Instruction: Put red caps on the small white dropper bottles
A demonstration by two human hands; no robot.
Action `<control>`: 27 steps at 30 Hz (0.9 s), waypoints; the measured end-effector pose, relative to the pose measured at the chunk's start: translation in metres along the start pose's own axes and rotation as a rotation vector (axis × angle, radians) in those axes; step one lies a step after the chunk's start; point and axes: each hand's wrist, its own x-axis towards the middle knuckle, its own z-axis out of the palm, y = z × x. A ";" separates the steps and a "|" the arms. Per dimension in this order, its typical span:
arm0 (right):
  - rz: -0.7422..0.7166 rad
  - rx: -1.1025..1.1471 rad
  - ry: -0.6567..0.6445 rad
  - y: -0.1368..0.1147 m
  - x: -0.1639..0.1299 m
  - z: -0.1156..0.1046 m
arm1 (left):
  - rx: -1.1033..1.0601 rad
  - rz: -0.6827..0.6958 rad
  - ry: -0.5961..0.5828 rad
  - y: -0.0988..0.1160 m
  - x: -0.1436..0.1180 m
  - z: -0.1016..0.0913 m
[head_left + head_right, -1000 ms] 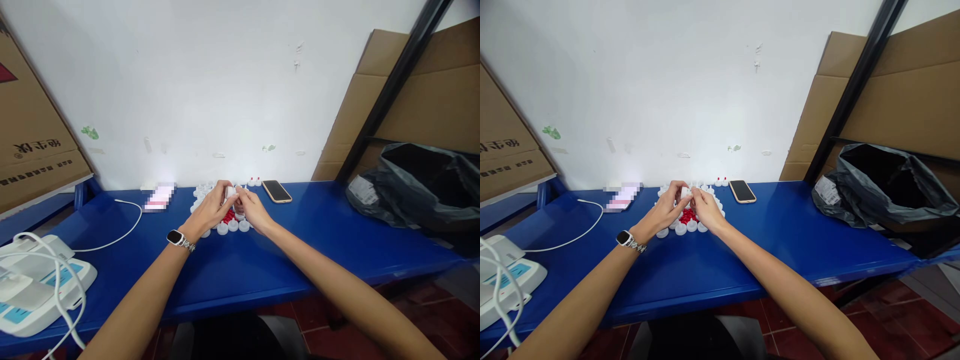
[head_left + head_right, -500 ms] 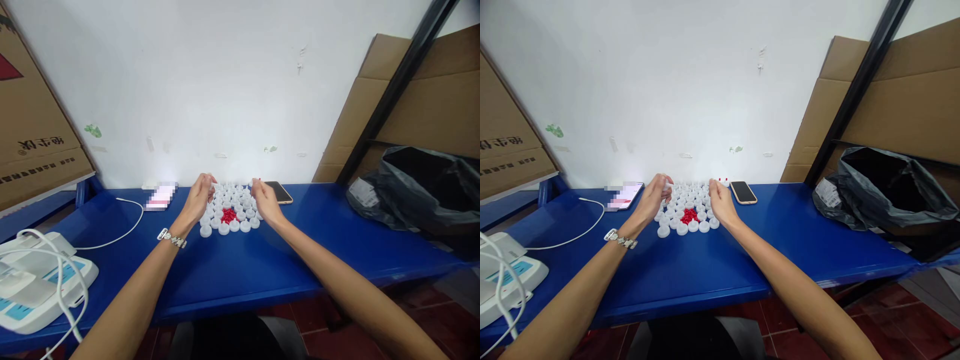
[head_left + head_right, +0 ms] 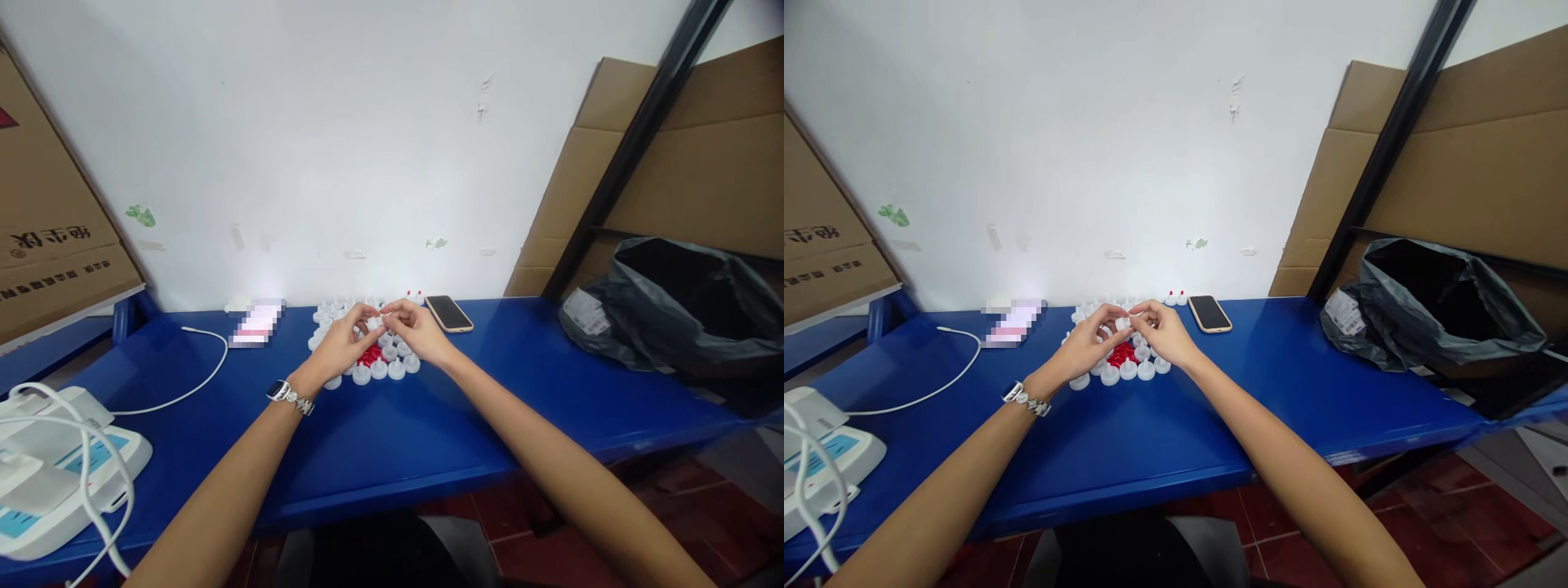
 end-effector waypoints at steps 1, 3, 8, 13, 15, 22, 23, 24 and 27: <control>-0.004 0.032 0.016 0.000 0.001 -0.002 | -0.010 0.004 0.007 0.001 0.001 0.002; -0.028 0.059 0.081 0.001 0.004 -0.009 | -0.012 0.009 0.027 0.002 0.005 0.006; -0.062 -0.266 0.341 0.018 0.015 -0.043 | 0.147 0.032 0.045 0.002 0.024 0.013; 0.058 -0.587 0.325 0.047 0.024 -0.063 | 0.318 0.039 -0.004 0.001 0.042 0.022; 0.089 -0.671 0.328 0.055 0.027 -0.064 | 0.331 0.039 0.005 0.001 0.046 0.027; 0.160 -0.745 0.188 0.063 0.034 -0.060 | 0.354 0.042 0.013 -0.006 0.040 0.037; 0.158 -0.746 0.187 0.062 0.036 -0.061 | 0.362 0.036 0.006 -0.007 0.040 0.037; 0.161 -0.757 0.196 0.062 0.039 -0.062 | 0.368 0.034 -0.001 -0.008 0.040 0.036; 0.225 -0.857 0.230 0.061 0.056 -0.067 | 0.367 0.049 -0.003 -0.009 0.041 0.035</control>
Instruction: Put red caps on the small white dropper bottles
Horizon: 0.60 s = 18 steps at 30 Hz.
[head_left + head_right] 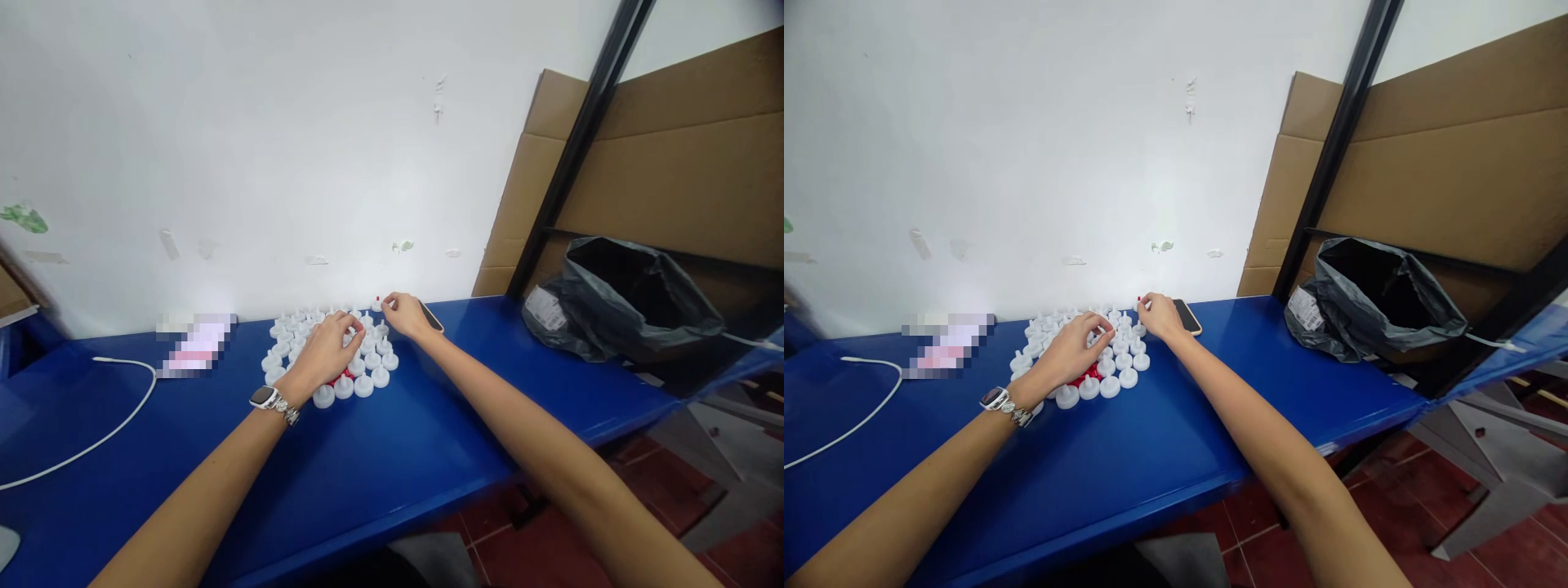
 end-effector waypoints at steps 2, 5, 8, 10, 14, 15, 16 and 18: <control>0.054 -0.103 -0.009 -0.002 0.016 0.002 | -0.001 0.009 0.007 0.000 0.002 0.000; 0.118 -0.219 -0.043 -0.006 0.040 0.012 | 0.007 0.010 0.007 0.002 0.002 0.001; 0.150 -0.232 -0.062 -0.013 0.054 0.022 | 0.008 0.024 0.007 0.003 0.000 0.001; 0.147 -0.214 -0.050 -0.019 0.056 0.024 | 0.004 0.035 0.014 0.003 -0.002 -0.001; 0.077 -0.123 0.012 -0.034 0.038 0.012 | 0.003 0.048 0.063 0.001 -0.006 -0.008; 0.040 -0.041 0.031 -0.039 0.030 0.007 | -0.003 0.047 0.091 0.001 -0.008 -0.010; -0.008 0.075 0.035 -0.044 0.019 0.002 | -0.014 0.043 0.126 0.001 -0.010 -0.013; -0.101 0.318 0.008 -0.056 -0.006 -0.006 | -0.051 0.027 0.207 0.002 -0.015 -0.019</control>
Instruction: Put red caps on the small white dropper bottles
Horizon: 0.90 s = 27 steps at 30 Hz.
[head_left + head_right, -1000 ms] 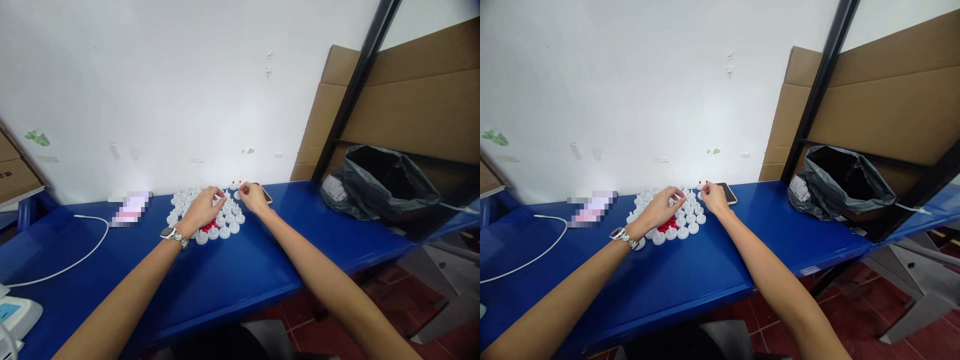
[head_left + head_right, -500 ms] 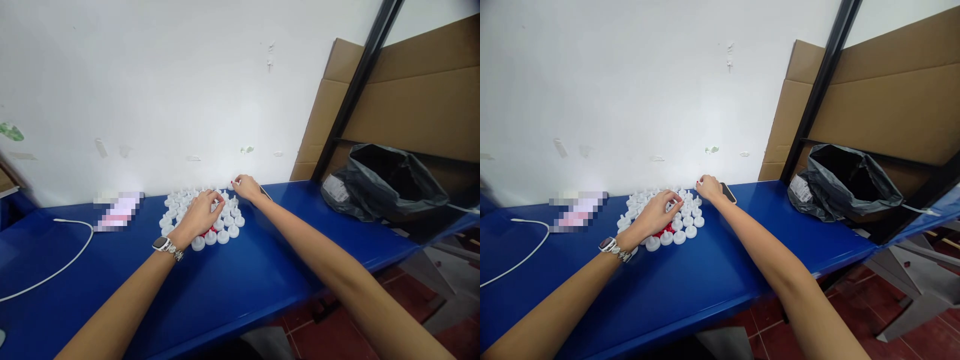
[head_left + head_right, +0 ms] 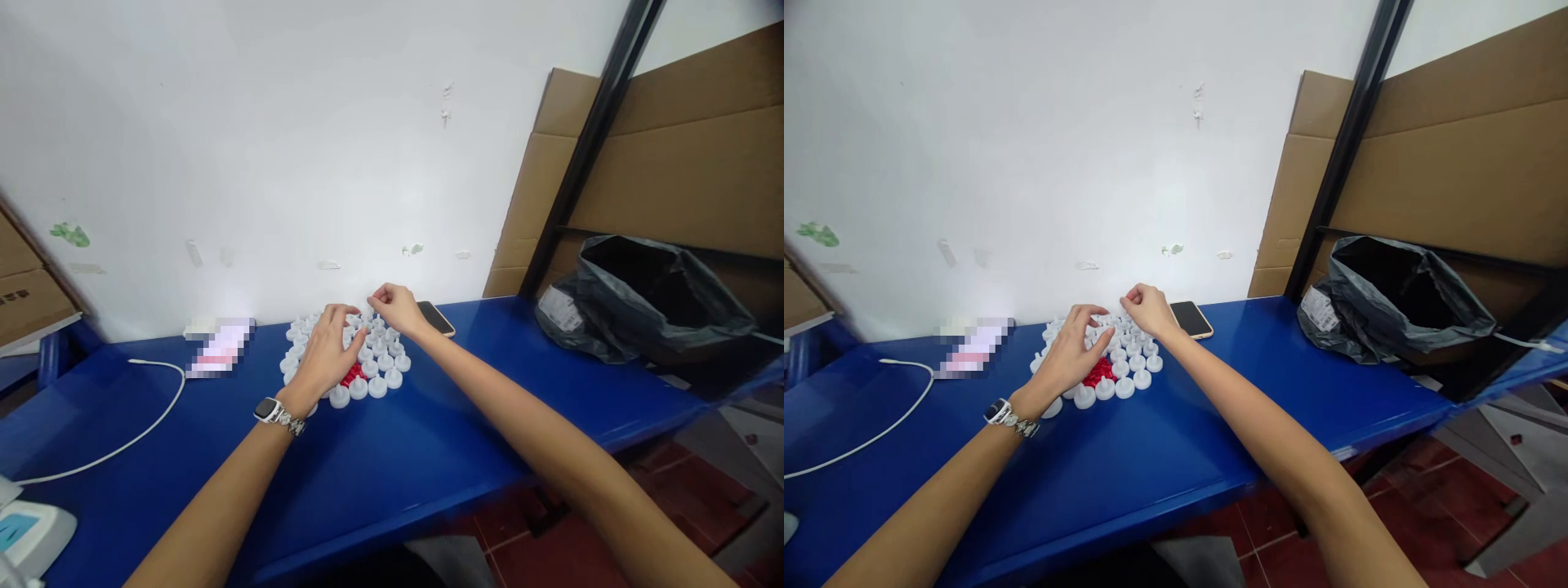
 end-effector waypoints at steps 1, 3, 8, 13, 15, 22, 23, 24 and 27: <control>-0.041 0.096 -0.015 -0.008 -0.013 0.000 | -0.018 -0.008 0.036 0.001 -0.002 -0.003; -0.113 0.212 -0.022 -0.021 -0.037 0.003 | -0.053 -0.015 0.068 0.002 -0.006 -0.010; 0.041 0.606 -0.209 -0.035 -0.070 0.018 | -0.186 -0.058 -0.051 0.003 -0.017 -0.017; -0.070 0.360 -0.156 -0.037 -0.080 0.016 | -0.281 -0.137 -0.094 0.002 -0.022 -0.013; -0.145 0.210 -0.138 -0.042 -0.085 0.011 | -0.291 -0.143 -0.109 0.004 -0.023 -0.013; -0.046 0.212 -0.147 -0.053 -0.095 0.001 | -0.128 0.047 -0.263 0.022 -0.030 -0.026; -0.047 0.228 -0.146 -0.052 -0.095 0.002 | -0.079 0.069 -0.277 0.024 -0.030 -0.028; -0.047 0.245 -0.141 -0.052 -0.095 0.002 | -0.033 0.093 -0.287 0.025 -0.030 -0.028; -0.050 0.279 -0.091 -0.051 -0.095 0.006 | 0.016 0.170 -0.290 0.025 -0.028 -0.022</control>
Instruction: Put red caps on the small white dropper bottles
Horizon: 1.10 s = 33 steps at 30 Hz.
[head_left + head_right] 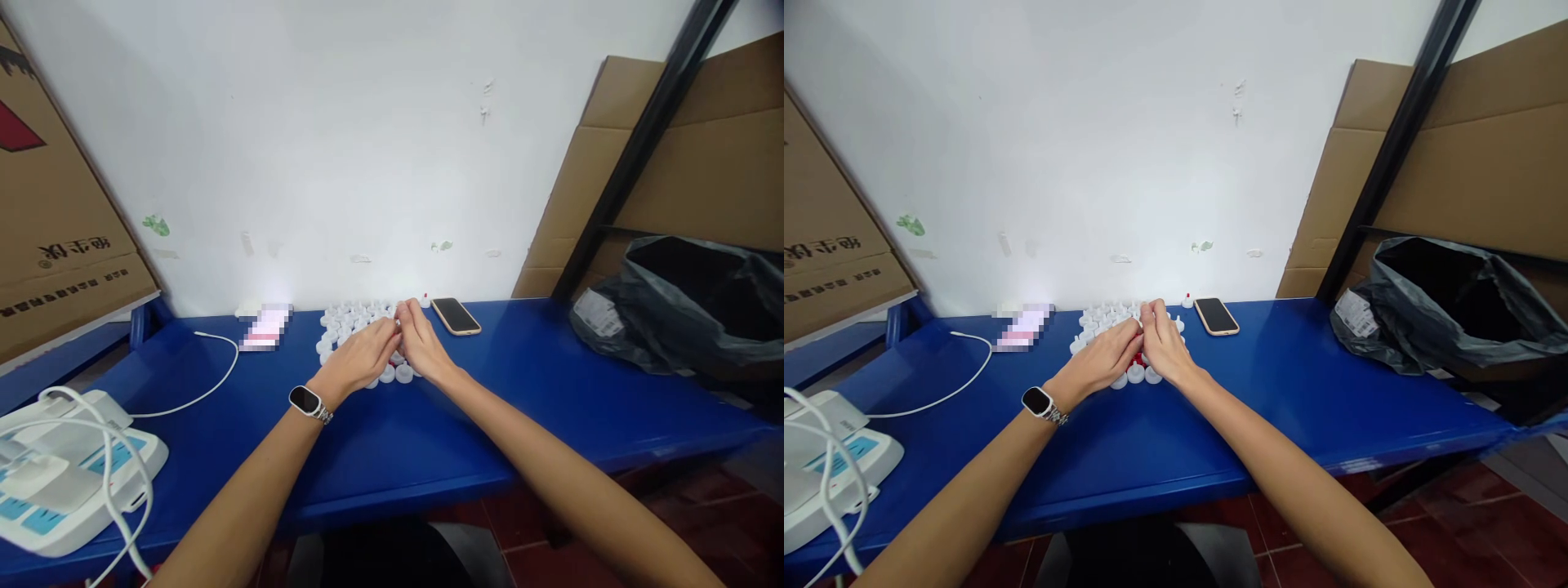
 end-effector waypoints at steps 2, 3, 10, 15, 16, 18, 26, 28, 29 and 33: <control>-0.044 -0.013 0.036 0.000 0.000 0.001 | -0.070 0.010 0.025 -0.001 0.002 0.004; -0.072 -0.033 0.055 0.000 0.001 0.000 | -0.131 -0.011 0.061 -0.002 0.003 0.005; -0.043 -0.087 0.155 0.007 0.008 -0.014 | -0.346 -0.299 0.302 -0.021 0.004 -0.010; -0.019 -0.027 -0.015 0.018 0.014 -0.008 | -0.121 -0.182 0.055 -0.038 0.003 -0.005; -0.025 -0.006 -0.027 0.021 0.015 -0.007 | -0.100 -0.168 0.027 -0.041 0.003 -0.002; -0.045 0.018 -0.034 0.026 0.018 -0.009 | -0.066 -0.146 -0.010 -0.045 0.002 0.002; -0.080 -0.167 0.226 0.048 0.031 -0.042 | 0.001 -0.143 -0.059 -0.040 -0.002 -0.002; -0.025 -0.162 0.218 0.056 0.032 -0.048 | -0.004 -0.146 -0.060 -0.038 0.000 -0.002; 0.007 -0.154 0.202 0.059 0.033 -0.051 | -0.007 -0.142 -0.058 -0.037 0.001 -0.001; 0.089 -0.257 0.225 0.064 0.032 -0.062 | -0.016 -0.120 -0.030 -0.031 0.009 0.003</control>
